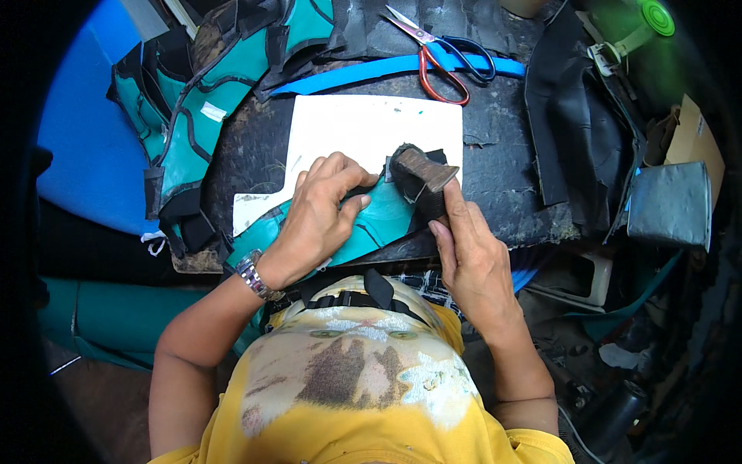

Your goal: The person assembles life jackets by hand, using a hammer to secure black fabric pieces onto green foam panels. They repeatedly position the fabric, strike it with the hammer, and adjust the pieces. The person also uses scissors to trim a blue foam strip and places it on the assembly.

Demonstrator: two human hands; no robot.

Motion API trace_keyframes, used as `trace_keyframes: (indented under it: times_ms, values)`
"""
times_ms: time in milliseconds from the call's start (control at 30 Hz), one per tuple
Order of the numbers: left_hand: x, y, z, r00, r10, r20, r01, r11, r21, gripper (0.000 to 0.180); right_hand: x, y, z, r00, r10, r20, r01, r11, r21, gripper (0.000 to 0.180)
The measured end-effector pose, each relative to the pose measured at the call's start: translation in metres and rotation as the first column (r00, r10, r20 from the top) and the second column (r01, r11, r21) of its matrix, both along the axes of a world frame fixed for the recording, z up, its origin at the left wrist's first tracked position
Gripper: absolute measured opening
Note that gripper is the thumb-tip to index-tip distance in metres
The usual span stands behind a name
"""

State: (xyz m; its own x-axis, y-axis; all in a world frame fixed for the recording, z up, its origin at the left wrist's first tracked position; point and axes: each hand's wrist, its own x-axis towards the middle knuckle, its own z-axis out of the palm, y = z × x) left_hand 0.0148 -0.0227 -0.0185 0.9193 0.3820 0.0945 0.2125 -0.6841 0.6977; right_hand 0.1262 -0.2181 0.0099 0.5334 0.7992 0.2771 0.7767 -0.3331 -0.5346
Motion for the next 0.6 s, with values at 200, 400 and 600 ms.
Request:
trace_keyframes:
  times_ms: [200,400,600]
  values:
    - [-0.002,-0.003,-0.002,0.999,-0.007,0.042,0.002,0.992,0.123,0.02,0.003,0.007,0.009,0.999,0.025,-0.026,-0.025,0.999,-0.023,0.058]
    - [-0.006,-0.007,-0.003,0.997,-0.034,0.062,0.017,0.968,0.252,0.027,0.003,0.02,0.02,0.999,0.04,-0.02,-0.042,0.987,-0.158,0.063]
    - [-0.007,-0.011,-0.002,0.995,-0.041,0.087,0.013,0.955,0.297,0.029,0.0,0.029,0.034,0.997,0.073,0.035,-0.068,0.99,-0.125,0.062]
